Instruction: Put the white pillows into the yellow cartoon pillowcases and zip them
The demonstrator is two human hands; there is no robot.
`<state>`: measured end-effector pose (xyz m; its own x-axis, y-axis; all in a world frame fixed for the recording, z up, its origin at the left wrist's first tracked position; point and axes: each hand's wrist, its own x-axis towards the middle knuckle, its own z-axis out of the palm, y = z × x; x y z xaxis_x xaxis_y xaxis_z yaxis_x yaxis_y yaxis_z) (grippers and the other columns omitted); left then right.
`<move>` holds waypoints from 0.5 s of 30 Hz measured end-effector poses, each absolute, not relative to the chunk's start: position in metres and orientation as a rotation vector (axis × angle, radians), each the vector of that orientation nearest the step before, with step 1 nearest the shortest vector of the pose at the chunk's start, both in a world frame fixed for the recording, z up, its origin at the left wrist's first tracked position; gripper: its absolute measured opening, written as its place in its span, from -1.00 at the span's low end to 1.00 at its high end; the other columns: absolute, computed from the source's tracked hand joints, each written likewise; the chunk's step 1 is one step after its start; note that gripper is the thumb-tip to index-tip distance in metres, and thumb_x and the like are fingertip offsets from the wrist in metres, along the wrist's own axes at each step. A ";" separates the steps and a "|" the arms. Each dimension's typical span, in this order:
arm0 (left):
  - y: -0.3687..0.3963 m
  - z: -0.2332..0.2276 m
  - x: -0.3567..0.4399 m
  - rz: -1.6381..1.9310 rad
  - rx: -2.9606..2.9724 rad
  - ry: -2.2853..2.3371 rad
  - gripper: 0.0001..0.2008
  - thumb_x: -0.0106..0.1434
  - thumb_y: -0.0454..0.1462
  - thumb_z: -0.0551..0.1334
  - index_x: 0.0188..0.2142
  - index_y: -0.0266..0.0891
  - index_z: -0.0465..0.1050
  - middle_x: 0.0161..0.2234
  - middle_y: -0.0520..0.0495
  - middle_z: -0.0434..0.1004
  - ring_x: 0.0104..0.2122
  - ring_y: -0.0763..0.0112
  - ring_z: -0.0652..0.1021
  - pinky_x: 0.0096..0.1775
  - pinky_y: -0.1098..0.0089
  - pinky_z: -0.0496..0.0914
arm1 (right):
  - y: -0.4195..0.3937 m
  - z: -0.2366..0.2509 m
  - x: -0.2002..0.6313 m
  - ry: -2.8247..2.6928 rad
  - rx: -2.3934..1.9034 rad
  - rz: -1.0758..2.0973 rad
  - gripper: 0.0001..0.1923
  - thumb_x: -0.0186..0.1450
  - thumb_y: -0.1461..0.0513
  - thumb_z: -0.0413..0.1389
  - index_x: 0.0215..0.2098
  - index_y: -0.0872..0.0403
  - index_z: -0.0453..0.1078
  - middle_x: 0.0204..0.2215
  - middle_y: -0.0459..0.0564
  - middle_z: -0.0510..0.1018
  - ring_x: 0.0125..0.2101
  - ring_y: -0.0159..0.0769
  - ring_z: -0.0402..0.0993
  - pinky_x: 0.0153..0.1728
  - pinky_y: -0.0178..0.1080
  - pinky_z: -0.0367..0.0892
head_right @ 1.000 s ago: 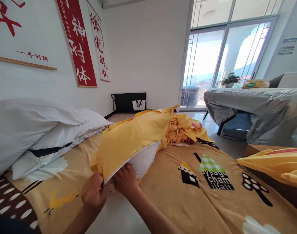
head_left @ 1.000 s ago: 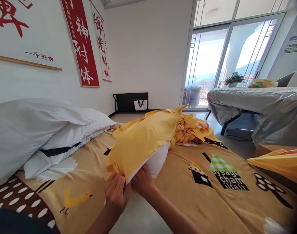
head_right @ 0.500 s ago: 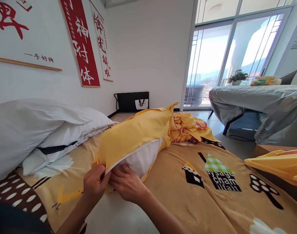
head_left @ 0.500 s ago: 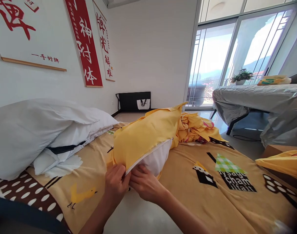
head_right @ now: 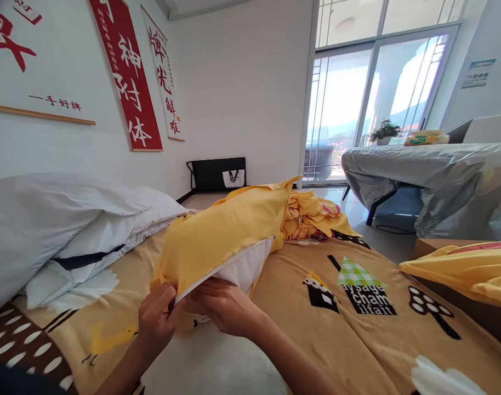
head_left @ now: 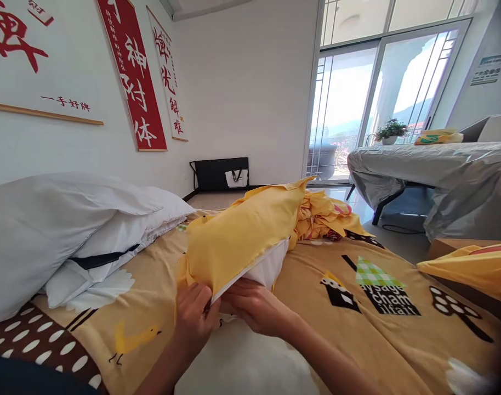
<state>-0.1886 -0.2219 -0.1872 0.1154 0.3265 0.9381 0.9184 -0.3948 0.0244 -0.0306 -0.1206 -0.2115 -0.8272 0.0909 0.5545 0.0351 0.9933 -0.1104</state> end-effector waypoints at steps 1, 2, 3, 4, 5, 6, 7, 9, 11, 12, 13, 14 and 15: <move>-0.223 -0.189 -0.190 -1.283 -1.813 -1.211 -0.65 0.25 -0.44 0.14 -0.55 -0.18 -0.01 -0.63 0.12 0.06 -0.59 0.49 0.19 -0.51 0.45 0.08 | -0.117 -0.215 -0.010 -2.467 -0.119 0.263 -0.75 0.33 0.29 -0.07 -0.16 0.06 0.43 -0.21 -0.02 0.59 -0.17 -0.35 0.47 -0.10 -0.31 0.32; -0.224 -0.191 -0.189 -1.290 -1.820 -1.211 -0.65 0.25 -0.43 0.14 -0.55 -0.18 -0.01 -0.63 0.12 0.06 -0.59 0.49 0.19 -0.51 0.45 0.08 | -0.110 -0.219 0.009 -2.373 -0.231 0.370 -0.75 0.33 0.27 -0.09 -0.22 0.07 0.44 -0.33 -0.03 0.59 -0.29 -0.36 0.49 -0.22 -0.32 0.35; -0.224 -0.193 -0.188 -1.300 -1.822 -1.211 -0.65 0.25 -0.42 0.14 -0.55 -0.18 0.00 -0.63 0.12 0.06 -0.59 0.49 0.18 -0.52 0.45 0.07 | -0.099 -0.224 0.026 -2.273 -0.403 0.429 -0.75 0.33 0.24 -0.09 -0.28 0.07 0.44 -0.44 -0.04 0.57 -0.39 -0.36 0.47 -0.32 -0.32 0.34; -0.225 -0.194 -0.185 -1.317 -1.819 -1.210 -0.65 0.25 -0.43 0.14 -0.55 -0.18 -0.01 -0.63 0.12 0.06 -0.59 0.49 0.18 -0.52 0.45 0.07 | -0.084 -0.229 0.039 -2.164 -0.628 0.433 -0.75 0.32 0.20 -0.08 -0.32 0.08 0.42 -0.50 -0.06 0.53 -0.47 -0.36 0.45 -0.39 -0.32 0.31; -0.224 -0.196 -0.182 -1.337 -1.813 -1.204 -0.65 0.24 -0.44 0.14 -0.55 -0.18 -0.01 -0.63 0.12 0.06 -0.60 0.49 0.18 -0.52 0.45 0.07 | -0.068 -0.234 0.048 -2.048 -0.873 0.402 -0.76 0.30 0.16 -0.06 -0.30 0.09 0.40 -0.50 -0.06 0.52 -0.49 -0.33 0.43 -0.42 -0.30 0.29; -0.225 -0.197 -0.180 -1.355 -1.806 -1.193 -0.65 0.24 -0.45 0.14 -0.56 -0.18 -0.01 -0.63 0.11 0.05 -0.60 0.49 0.18 -0.52 0.45 0.07 | -0.051 -0.238 0.052 -1.936 -1.106 0.354 -0.74 0.27 0.12 -0.03 -0.22 0.10 0.39 -0.44 -0.03 0.52 -0.47 -0.30 0.44 -0.42 -0.28 0.29; -0.225 -0.198 -0.178 -1.368 -1.800 -1.188 -0.66 0.23 -0.45 0.13 -0.56 -0.18 0.00 -0.63 0.11 0.06 -0.59 0.49 0.18 -0.52 0.45 0.08 | -0.034 -0.241 0.053 -1.836 -1.312 0.300 -0.65 0.25 0.09 -0.01 -0.11 0.13 0.35 -0.33 0.03 0.53 -0.41 -0.26 0.46 -0.40 -0.26 0.29; -0.229 -0.201 -0.176 -1.365 -1.801 -1.195 -0.67 0.22 -0.47 0.13 -0.56 -0.19 0.02 -0.63 0.11 0.07 -0.59 0.50 0.19 -0.51 0.46 0.10 | -0.006 -0.244 0.047 -1.698 -1.601 0.220 -0.45 0.25 0.07 -0.01 0.13 0.18 0.18 -0.10 0.17 0.46 -0.25 -0.17 0.48 -0.34 -0.23 0.29; -0.237 -0.206 -0.178 -1.344 -1.821 -1.191 -0.69 0.21 -0.49 0.13 -0.54 -0.19 0.05 -0.62 0.10 0.11 -0.58 0.50 0.21 -0.50 0.47 0.15 | 0.013 -0.243 0.037 -1.631 -1.731 0.192 -0.42 0.31 0.10 -0.09 0.24 0.19 0.03 0.04 0.26 0.37 -0.14 -0.12 0.45 -0.30 -0.22 0.27; -0.241 -0.211 -0.180 -1.327 -1.844 -1.172 -0.70 0.20 -0.50 0.14 -0.54 -0.19 0.08 -0.61 0.09 0.13 -0.57 0.50 0.23 -0.48 0.48 0.18 | 0.020 -0.242 0.032 -1.606 -1.760 0.189 -0.45 0.33 0.13 -0.15 0.24 0.17 0.01 0.06 0.26 0.35 -0.12 -0.11 0.45 -0.30 -0.22 0.26; -0.245 -0.217 -0.182 -1.304 -1.869 -1.147 -0.71 0.19 -0.50 0.14 -0.53 -0.19 0.10 -0.61 0.08 0.16 -0.56 0.50 0.25 -0.47 0.48 0.21 | 0.025 -0.241 0.029 -1.584 -1.778 0.191 -0.48 0.35 0.15 -0.19 0.24 0.15 0.01 0.06 0.25 0.35 -0.12 -0.11 0.45 -0.31 -0.22 0.25; -0.248 -0.224 -0.183 -1.294 -1.876 -1.127 -0.72 0.17 -0.51 0.15 -0.52 -0.20 0.12 -0.60 0.08 0.18 -0.56 0.50 0.26 -0.45 0.47 0.24 | 0.028 -0.241 0.028 -1.568 -1.790 0.194 -0.51 0.37 0.16 -0.23 0.23 0.14 0.02 0.05 0.23 0.37 -0.13 -0.12 0.45 -0.32 -0.23 0.25; -0.250 -0.233 -0.185 -1.296 -1.863 -1.119 -0.73 0.16 -0.52 0.15 -0.52 -0.20 0.13 -0.59 0.07 0.21 -0.55 0.49 0.27 -0.44 0.47 0.26 | 0.031 -0.240 0.027 -1.557 -1.807 0.196 -0.53 0.38 0.16 -0.26 0.22 0.12 0.03 0.02 0.21 0.39 -0.14 -0.14 0.45 -0.33 -0.24 0.24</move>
